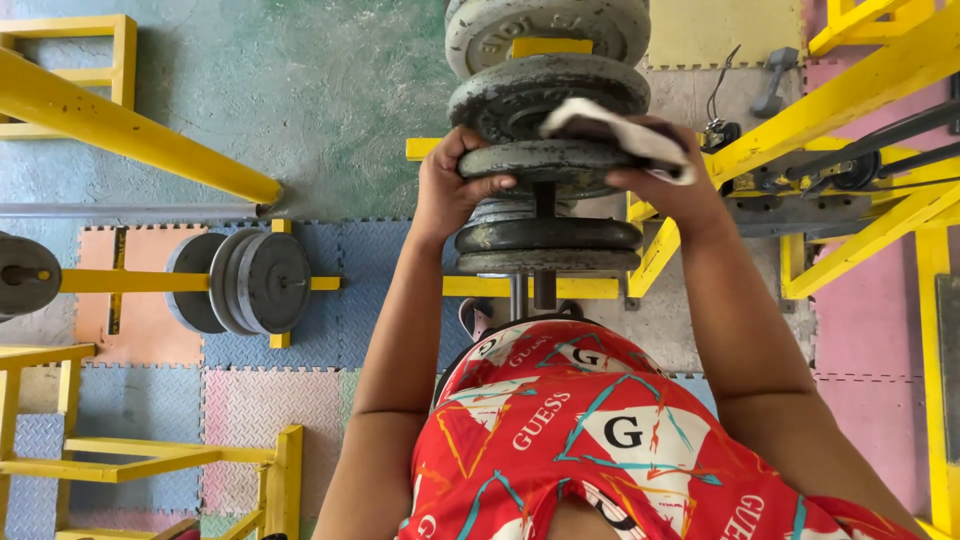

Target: Cleaning and wiping down weight plates on a gym machine using a cloth.

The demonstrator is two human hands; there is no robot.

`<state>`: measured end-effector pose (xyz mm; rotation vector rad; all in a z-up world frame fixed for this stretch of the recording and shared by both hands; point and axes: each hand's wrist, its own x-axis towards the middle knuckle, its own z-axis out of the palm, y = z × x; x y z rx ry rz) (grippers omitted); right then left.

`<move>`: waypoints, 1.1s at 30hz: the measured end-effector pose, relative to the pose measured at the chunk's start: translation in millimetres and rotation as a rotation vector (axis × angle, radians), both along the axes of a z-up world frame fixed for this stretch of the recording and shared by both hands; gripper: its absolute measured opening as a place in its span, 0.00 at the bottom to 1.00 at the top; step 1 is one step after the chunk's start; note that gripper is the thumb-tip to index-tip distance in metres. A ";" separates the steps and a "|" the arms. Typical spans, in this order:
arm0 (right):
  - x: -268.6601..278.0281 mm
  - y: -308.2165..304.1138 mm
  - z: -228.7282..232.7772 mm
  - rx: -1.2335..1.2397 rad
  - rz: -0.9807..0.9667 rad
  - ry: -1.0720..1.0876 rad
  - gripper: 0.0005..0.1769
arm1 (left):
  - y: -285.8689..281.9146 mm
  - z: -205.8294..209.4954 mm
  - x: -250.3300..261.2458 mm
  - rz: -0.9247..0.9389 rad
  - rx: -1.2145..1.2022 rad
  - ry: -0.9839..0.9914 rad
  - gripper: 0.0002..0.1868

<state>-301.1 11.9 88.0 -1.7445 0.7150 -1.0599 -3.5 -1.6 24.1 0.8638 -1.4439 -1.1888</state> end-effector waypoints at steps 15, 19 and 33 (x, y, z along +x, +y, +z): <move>-71.0 -51.7 -139.7 0.867 -0.096 -0.133 0.35 | 5.4 -2.3 4.4 -0.004 -0.145 -0.064 0.22; -13.1 -25.6 13.5 0.474 -0.078 0.128 0.33 | 2.3 -1.2 4.3 -0.029 -0.132 -0.018 0.26; 126.5 -1.9 106.7 -0.839 0.146 0.726 0.29 | -9.1 15.0 42.3 -0.203 -0.228 0.308 0.36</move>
